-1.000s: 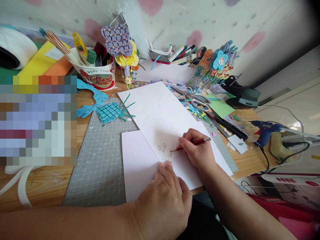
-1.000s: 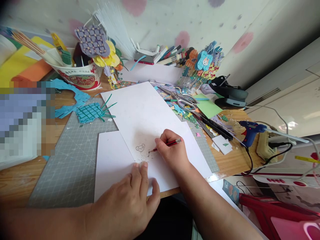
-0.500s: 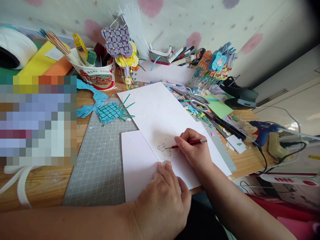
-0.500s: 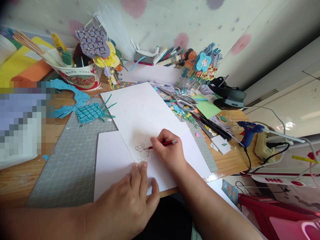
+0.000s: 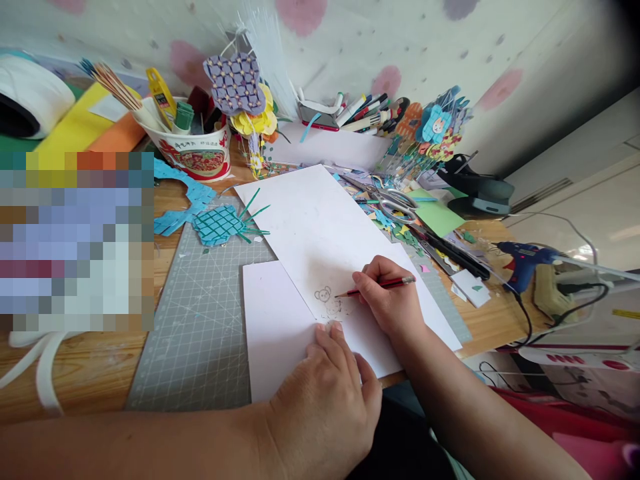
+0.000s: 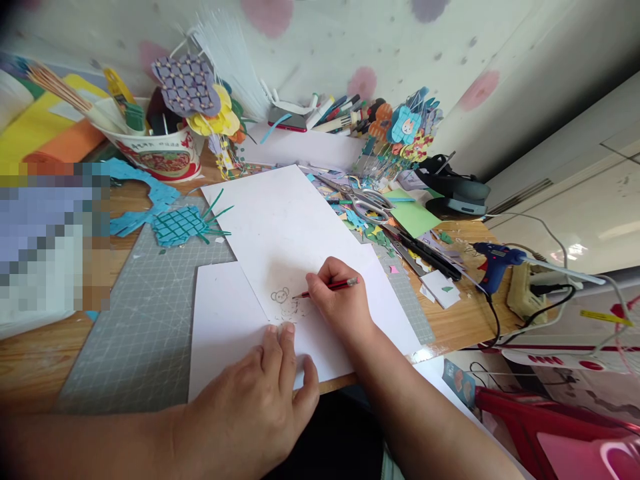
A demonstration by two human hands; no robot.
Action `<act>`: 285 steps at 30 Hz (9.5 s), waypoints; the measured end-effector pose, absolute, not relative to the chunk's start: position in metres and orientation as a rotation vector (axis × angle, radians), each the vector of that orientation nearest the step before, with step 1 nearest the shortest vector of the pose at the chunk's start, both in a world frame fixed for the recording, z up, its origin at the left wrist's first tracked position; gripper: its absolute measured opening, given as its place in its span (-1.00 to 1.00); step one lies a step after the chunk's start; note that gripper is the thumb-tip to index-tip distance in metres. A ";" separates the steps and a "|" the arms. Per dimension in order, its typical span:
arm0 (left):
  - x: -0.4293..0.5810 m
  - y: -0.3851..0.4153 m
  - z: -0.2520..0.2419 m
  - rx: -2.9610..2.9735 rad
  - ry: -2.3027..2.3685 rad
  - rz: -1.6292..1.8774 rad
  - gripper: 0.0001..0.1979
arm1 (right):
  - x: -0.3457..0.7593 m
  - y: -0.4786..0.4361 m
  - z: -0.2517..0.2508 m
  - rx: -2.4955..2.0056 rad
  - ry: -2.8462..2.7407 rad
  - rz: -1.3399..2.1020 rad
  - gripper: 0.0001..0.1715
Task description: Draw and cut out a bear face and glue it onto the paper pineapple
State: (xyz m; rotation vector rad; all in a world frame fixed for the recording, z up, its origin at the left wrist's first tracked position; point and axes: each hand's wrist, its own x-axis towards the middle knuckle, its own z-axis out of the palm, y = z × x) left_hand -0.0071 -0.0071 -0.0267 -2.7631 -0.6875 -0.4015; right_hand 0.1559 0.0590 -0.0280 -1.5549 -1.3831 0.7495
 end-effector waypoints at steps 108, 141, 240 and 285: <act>-0.054 -0.018 -0.030 -2.796 -1.416 -0.398 -0.42 | 0.168 0.058 -0.032 -0.953 -1.271 1.144 -0.65; -0.041 -0.014 -0.040 -2.827 -1.312 -0.330 -0.38 | 0.162 0.028 -0.025 -1.369 -1.903 0.410 -0.92; -0.042 -0.014 -0.044 -2.857 -1.378 -0.329 -0.43 | 0.155 0.050 -0.028 -1.445 -1.850 0.391 -0.93; -0.043 -0.012 -0.050 -2.883 -1.336 -0.397 -0.38 | 0.144 0.047 -0.024 -1.305 -1.951 0.502 -0.90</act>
